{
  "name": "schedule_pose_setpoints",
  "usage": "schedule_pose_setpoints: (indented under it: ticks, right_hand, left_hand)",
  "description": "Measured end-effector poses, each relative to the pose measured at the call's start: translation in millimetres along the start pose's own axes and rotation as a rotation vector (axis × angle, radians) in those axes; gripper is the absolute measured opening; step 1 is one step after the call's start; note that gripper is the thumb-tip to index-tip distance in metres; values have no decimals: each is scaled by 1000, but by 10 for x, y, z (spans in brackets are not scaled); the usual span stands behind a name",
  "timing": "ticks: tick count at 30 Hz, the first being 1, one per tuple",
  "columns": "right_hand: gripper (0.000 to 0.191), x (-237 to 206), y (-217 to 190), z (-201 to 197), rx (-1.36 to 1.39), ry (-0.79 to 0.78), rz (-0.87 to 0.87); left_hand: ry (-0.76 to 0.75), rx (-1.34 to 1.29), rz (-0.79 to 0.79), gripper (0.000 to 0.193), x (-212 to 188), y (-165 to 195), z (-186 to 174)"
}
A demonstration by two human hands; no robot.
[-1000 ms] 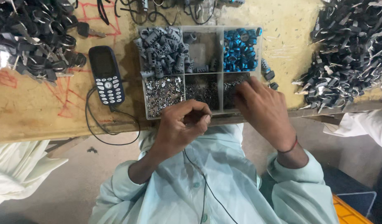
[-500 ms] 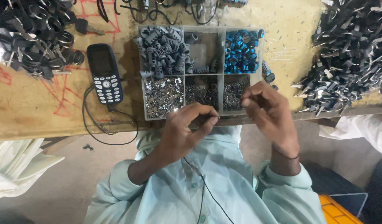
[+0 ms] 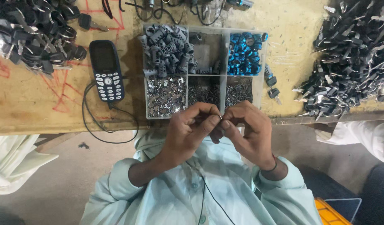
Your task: The person assembles small fittings at a workbench. They pick a metal body and a blue plastic insert from a compartment box, press the insert into the body by hand, and place the completed fitting on the table beside the box, repeating this cycle throughout the episode.
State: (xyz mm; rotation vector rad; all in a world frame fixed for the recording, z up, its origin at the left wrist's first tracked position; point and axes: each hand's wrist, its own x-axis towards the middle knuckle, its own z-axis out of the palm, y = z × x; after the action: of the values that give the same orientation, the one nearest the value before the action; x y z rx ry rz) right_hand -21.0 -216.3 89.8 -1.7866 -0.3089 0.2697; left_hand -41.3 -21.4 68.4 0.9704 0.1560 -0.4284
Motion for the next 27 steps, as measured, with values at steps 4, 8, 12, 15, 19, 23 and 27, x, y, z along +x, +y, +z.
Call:
schedule_pose_setpoints:
  ticks: [4,8,12,15,19,23,27]
  right_hand:
    - [6,-52,12,-33,286,-27,154]
    - [6,-74,56,-118,401,-75,224]
    - [6,-72,96,-152,379,-35,211]
    - [6,-86,111,-190,362,-30,172]
    - [6,-115,145,-260,411,-7,187]
    - [5,-116,206,-266,450,0,196]
    - [20,-86,280,-265,60,144,-100]
  left_hand:
    - [-11,122,91,20,0,21,40]
    - [-14,288,194,15,22,23,63]
    - [-55,139,135,11,87,-4,108]
    - [-59,158,119,11,142,-21,144]
    - [-75,207,149,13,193,-30,189]
    - [-81,314,261,11,230,-21,225]
    - [-94,404,221,12,315,12,222]
